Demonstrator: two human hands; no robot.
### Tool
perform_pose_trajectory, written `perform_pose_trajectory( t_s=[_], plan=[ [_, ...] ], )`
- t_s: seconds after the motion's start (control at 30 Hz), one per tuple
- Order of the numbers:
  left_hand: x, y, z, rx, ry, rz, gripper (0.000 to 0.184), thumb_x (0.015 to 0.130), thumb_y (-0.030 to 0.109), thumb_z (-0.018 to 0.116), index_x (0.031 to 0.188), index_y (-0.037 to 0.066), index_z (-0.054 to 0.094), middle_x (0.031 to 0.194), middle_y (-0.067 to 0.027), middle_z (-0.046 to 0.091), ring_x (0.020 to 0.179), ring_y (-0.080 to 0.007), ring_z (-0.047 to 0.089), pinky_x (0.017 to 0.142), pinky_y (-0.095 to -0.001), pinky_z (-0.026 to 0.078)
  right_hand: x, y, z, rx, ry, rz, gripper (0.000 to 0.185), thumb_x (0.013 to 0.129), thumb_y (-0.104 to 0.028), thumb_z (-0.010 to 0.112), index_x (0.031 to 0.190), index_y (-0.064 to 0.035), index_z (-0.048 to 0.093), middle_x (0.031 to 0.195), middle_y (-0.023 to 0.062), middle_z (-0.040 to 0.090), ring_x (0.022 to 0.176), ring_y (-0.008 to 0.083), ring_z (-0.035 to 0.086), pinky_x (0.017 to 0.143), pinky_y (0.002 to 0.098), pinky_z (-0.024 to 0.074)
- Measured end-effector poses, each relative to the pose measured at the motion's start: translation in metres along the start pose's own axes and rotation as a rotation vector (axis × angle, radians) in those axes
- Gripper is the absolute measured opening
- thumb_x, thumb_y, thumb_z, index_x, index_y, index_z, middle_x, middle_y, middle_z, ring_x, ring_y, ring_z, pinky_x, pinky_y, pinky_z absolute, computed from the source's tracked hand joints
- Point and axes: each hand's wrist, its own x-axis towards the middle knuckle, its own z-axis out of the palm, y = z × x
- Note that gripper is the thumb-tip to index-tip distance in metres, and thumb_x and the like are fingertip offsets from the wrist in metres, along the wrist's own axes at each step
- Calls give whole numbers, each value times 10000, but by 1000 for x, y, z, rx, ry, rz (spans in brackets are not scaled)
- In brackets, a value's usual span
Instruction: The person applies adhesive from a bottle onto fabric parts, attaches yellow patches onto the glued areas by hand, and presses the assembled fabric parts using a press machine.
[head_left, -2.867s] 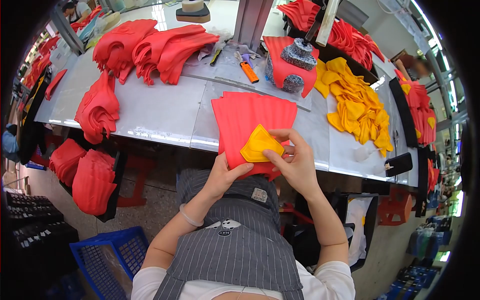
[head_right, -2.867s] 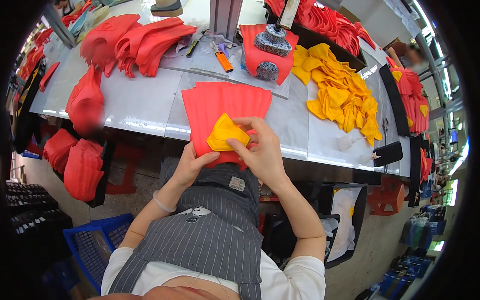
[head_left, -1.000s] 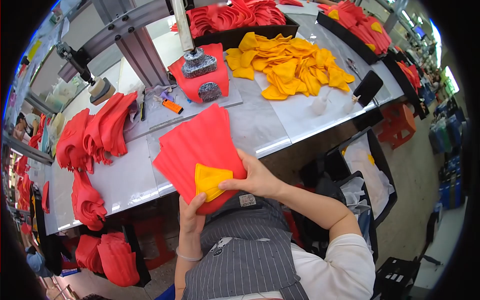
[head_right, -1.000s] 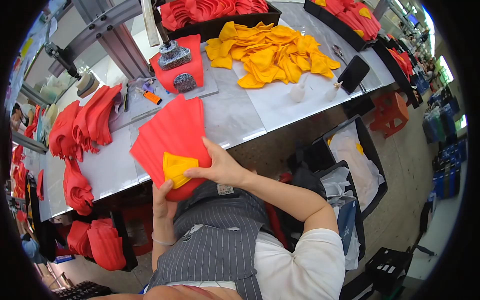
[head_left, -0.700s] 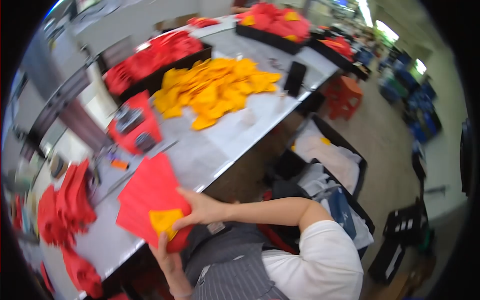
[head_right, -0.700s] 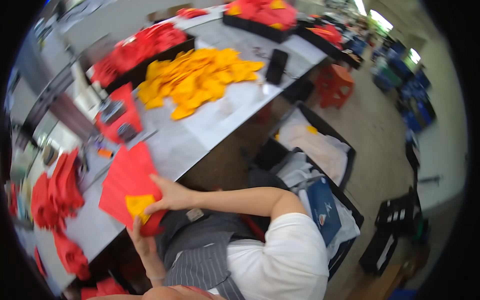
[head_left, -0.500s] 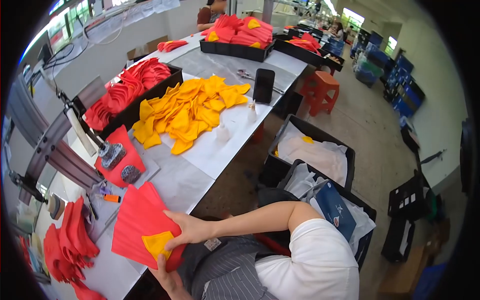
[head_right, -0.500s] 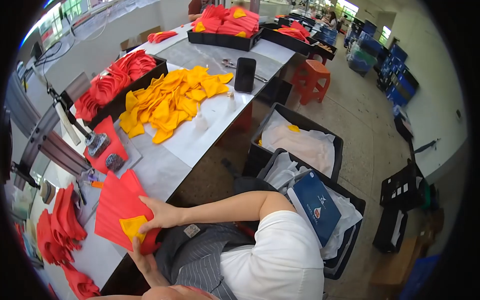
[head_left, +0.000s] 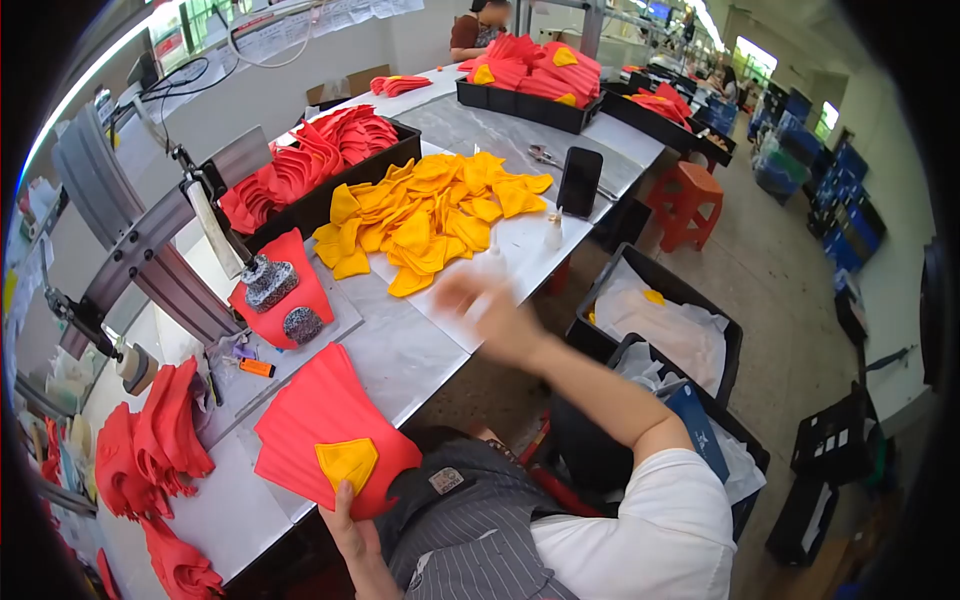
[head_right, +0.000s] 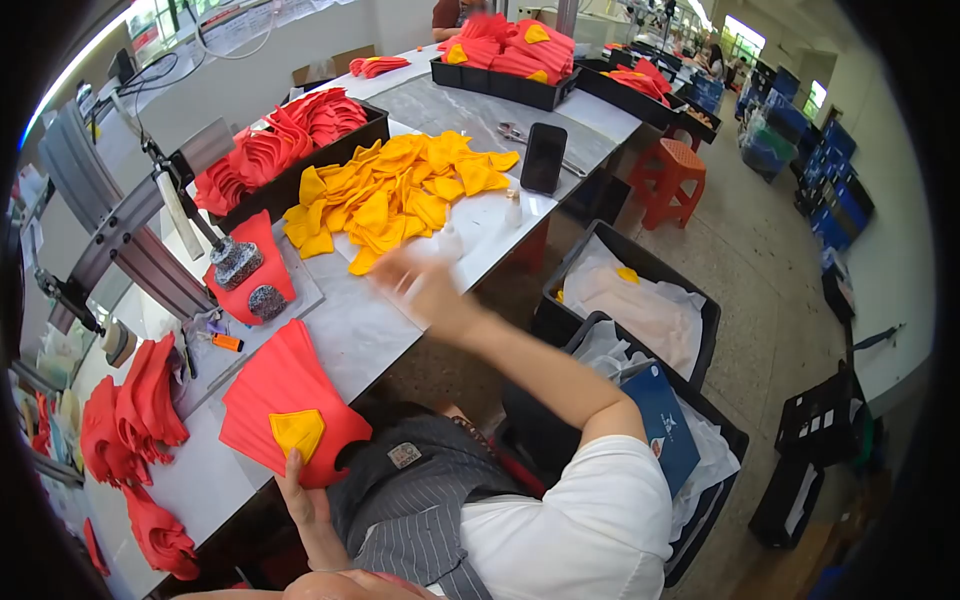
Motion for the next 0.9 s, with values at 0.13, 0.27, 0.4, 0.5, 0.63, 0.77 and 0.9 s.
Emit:
perform_pose_trajectory(
  t_s=[0.13, 0.27, 0.4, 0.5, 0.63, 0.77, 0.9],
  plan=[
    [1, 0, -3, -1, 1, -25, 665, 823, 139, 683, 1385, -9, 360, 1312, -135, 507, 1210, -251, 507, 1042, -386, 383, 57, 85, -163, -311, 1057, -117, 245, 802, -149, 744, 923, -39, 562, 812, 38, 607, 771, 150, 574, 734, 304, 474],
    [3, -1, -3, -5, -4, -25, 668, 822, 143, 681, 1386, -11, 358, 1316, -132, 508, 1210, -252, 507, 1046, -386, 377, 54, 229, -259, -154, 991, 413, 814, 596, -216, 894, 1221, -12, 414, 1198, 160, 537, 1092, 238, 537, 930, 356, 446],
    [3, -1, -3, 11, 18, -29, 667, 821, 144, 675, 1388, -9, 360, 1322, -134, 506, 1212, -254, 507, 1049, -384, 374, 68, 260, -253, -74, 855, 504, 882, 628, -150, 863, 1314, 40, 341, 1253, 206, 543, 1123, 257, 562, 969, 348, 447],
    [2, 0, 0, 20, 16, -31, 666, 819, 145, 671, 1388, -11, 361, 1322, -135, 507, 1212, -255, 507, 1048, -383, 374, 82, 294, -257, -115, 885, 415, 797, 613, -142, 850, 1263, 13, 418, 1203, 196, 579, 1078, 269, 593, 926, 344, 473],
    [3, -1, 1, 36, 33, -34, 671, 818, 149, 670, 1390, -14, 359, 1321, -136, 508, 1213, -257, 507, 1048, -383, 375, 83, 300, -264, -255, 849, 536, 668, 631, -134, 836, 1189, 13, 499, 1133, 166, 622, 1036, 242, 610, 901, 326, 478],
    [3, 0, -1, 32, 14, -42, 673, 822, 154, 668, 1394, -15, 354, 1325, -139, 504, 1216, -259, 505, 1049, -384, 375, 66, 299, -262, -43, 861, 461, 713, 637, -151, 857, 1208, 29, 469, 1179, 188, 589, 1063, 247, 595, 928, 342, 473],
    [4, -2, -5, 26, 15, -43, 677, 823, 159, 670, 1395, -17, 353, 1333, -141, 497, 1222, -258, 499, 1047, -383, 374, 36, 291, -249, 35, 846, 382, 715, 676, -92, 836, 1233, 52, 411, 1247, 222, 532, 1137, 269, 555, 982, 367, 451]
  ],
)
